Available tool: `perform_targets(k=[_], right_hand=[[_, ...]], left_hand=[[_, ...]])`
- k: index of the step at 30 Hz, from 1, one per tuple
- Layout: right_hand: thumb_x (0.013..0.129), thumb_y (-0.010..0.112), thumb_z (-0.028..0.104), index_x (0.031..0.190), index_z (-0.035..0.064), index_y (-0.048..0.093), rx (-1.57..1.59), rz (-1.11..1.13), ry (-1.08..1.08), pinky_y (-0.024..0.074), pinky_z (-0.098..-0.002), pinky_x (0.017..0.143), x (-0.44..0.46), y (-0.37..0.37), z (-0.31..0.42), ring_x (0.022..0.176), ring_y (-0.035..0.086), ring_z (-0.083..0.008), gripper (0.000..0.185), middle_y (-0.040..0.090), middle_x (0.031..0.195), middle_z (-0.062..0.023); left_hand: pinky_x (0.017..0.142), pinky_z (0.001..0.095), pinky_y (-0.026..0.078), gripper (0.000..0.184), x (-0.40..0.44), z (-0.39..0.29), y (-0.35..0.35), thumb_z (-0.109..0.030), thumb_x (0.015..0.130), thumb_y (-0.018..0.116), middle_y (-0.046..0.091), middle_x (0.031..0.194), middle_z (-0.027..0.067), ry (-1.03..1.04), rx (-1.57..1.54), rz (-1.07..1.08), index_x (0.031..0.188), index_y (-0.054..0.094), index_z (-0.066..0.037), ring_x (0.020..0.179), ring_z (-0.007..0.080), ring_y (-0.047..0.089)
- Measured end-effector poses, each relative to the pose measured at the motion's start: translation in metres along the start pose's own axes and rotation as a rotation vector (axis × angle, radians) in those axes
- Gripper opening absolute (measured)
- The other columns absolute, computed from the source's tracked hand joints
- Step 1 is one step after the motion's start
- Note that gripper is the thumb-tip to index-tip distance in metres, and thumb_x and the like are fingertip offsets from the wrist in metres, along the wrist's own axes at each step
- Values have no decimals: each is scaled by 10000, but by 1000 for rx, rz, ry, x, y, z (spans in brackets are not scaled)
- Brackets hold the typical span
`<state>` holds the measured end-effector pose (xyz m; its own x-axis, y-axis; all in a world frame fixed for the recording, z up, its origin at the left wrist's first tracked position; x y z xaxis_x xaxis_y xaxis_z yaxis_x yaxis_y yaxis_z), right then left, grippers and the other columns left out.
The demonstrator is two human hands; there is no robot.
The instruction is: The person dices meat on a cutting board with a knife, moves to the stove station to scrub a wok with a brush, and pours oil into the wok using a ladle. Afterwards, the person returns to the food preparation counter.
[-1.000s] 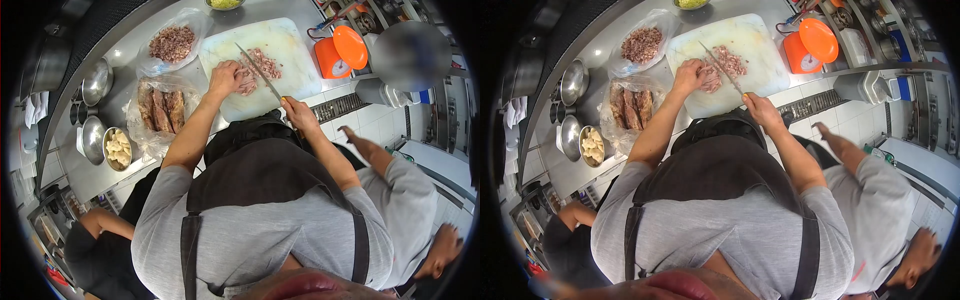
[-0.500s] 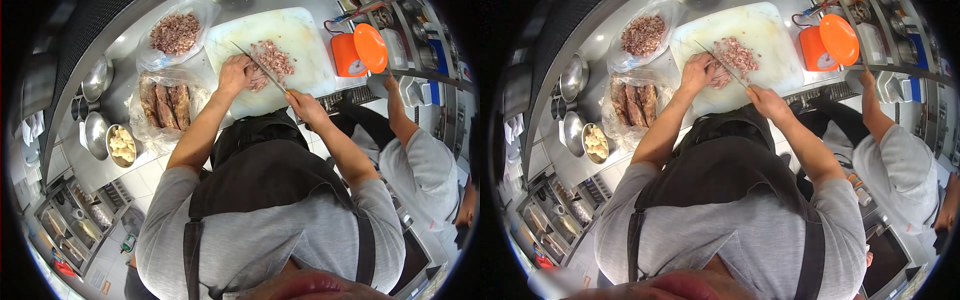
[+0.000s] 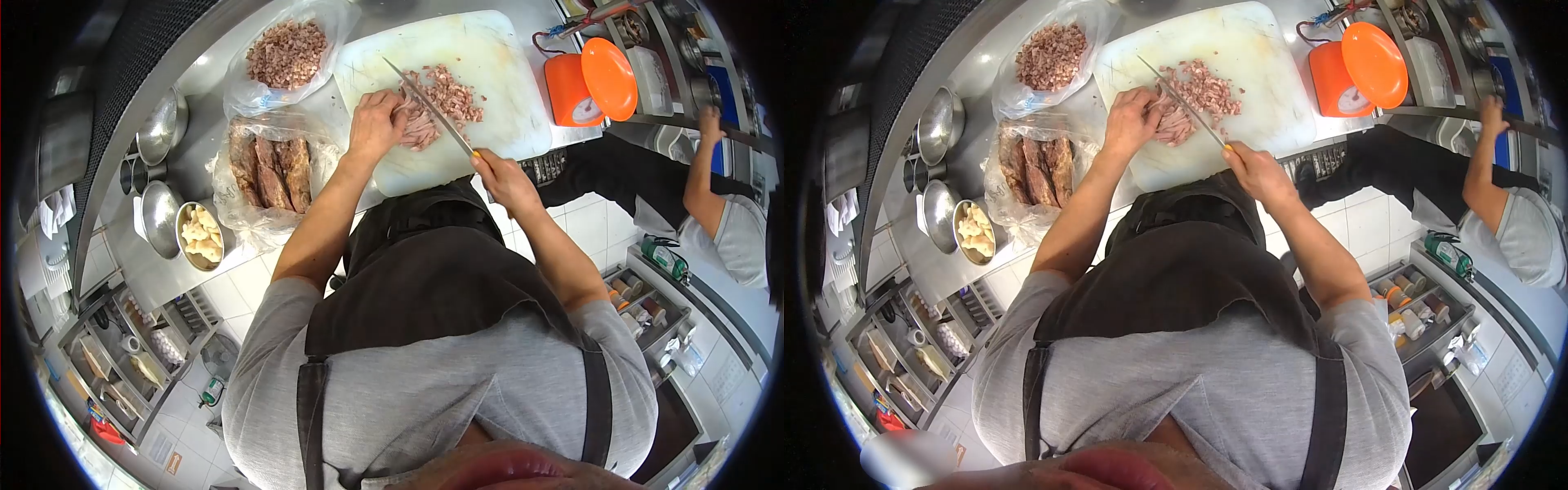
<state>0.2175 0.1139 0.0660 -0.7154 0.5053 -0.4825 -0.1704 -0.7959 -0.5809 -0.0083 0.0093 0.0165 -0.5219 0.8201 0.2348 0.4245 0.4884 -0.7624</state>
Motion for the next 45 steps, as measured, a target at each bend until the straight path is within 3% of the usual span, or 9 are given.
perform_targets(k=[6, 11, 17, 20, 22, 30, 35, 41, 45], right_hand=[[957, 485, 342, 1114, 74, 584, -115, 102, -28, 459, -488, 715, -19, -11, -6, 835, 599, -428, 326, 634, 815, -234], [957, 467, 361, 1077, 62, 585, -55, 107, -53, 458, -499, 727, 52, 26, 7, 845, 597, -436, 343, 637, 827, -237], [961, 459, 361, 1102, 51, 579, -38, -111, -266, 464, -486, 690, 69, 41, -4, 716, 582, -442, 360, 614, 747, -249], [965, 457, 364, 1097, 48, 585, 3, -63, -160, 474, -465, 680, 34, 24, 7, 694, 602, -408, 366, 608, 720, -244], [963, 464, 377, 1078, 70, 593, 12, -32, 1, 449, -503, 732, 9, 5, 11, 846, 586, -443, 353, 627, 831, -252], [962, 470, 361, 1091, 90, 596, -131, 160, 49, 454, -493, 736, -14, -4, -3, 851, 592, -434, 326, 632, 829, -238], [963, 479, 340, 1088, 56, 599, -89, 6, -209, 463, -481, 688, 63, 50, 3, 780, 600, -436, 333, 620, 794, -262], [963, 451, 339, 1033, 41, 576, 41, -128, -342, 450, -523, 683, 55, 56, -7, 758, 581, -463, 331, 616, 783, -262], [966, 447, 347, 1049, 46, 574, 73, -149, -213, 440, -521, 689, 28, 42, -11, 775, 577, -466, 337, 611, 785, -265]], left_hand=[[853, 398, 471, 145, -2, 3, 11, -88, 752, 623, 646, 975, 109, 41, 10, -8, 885, 648, -37, 941, 315, 570], [850, 401, 478, 171, 0, 5, 15, -66, 754, 620, 653, 974, 124, 58, 3, -15, 921, 648, -42, 968, 329, 574], [851, 403, 474, 171, -3, 1, 5, -65, 739, 624, 651, 979, 132, 89, -72, -66, 903, 646, -20, 950, 339, 568], [848, 404, 476, 181, -4, -3, -8, -62, 731, 635, 645, 997, 130, 29, -62, -69, 907, 648, -24, 936, 341, 572], [845, 403, 478, 180, -6, 0, -7, -60, 732, 633, 643, 996, 129, 19, -40, -52, 908, 648, -25, 929, 339, 573], [803, 415, 484, 116, -3, 4, 9, -55, 740, 608, 629, 908, 121, 31, 2, -5, 851, 630, -34, 895, 331, 568], [776, 405, 478, 109, -4, 8, 11, -53, 760, 624, 628, 861, 122, 34, -26, -52, 866, 632, -29, 860, 329, 578], [817, 412, 485, 127, -2, 7, 6, -57, 755, 601, 641, 915, 134, 39, -23, 29, 872, 641, -27, 920, 337, 574], [841, 406, 480, 114, 17, 18, -2, -59, 755, 603, 646, 917, 141, -40, -54, 107, 852, 641, -12, 926, 338, 577]])
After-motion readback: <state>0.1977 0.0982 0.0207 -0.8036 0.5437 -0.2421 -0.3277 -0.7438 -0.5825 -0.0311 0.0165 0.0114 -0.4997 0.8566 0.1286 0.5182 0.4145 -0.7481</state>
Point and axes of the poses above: each hand's wrist, its own x-axis towards the middle knuckle, its own y-axis out of the palm, z = x × y, the point moved 4 cm from there along x, towards the middle knuckle
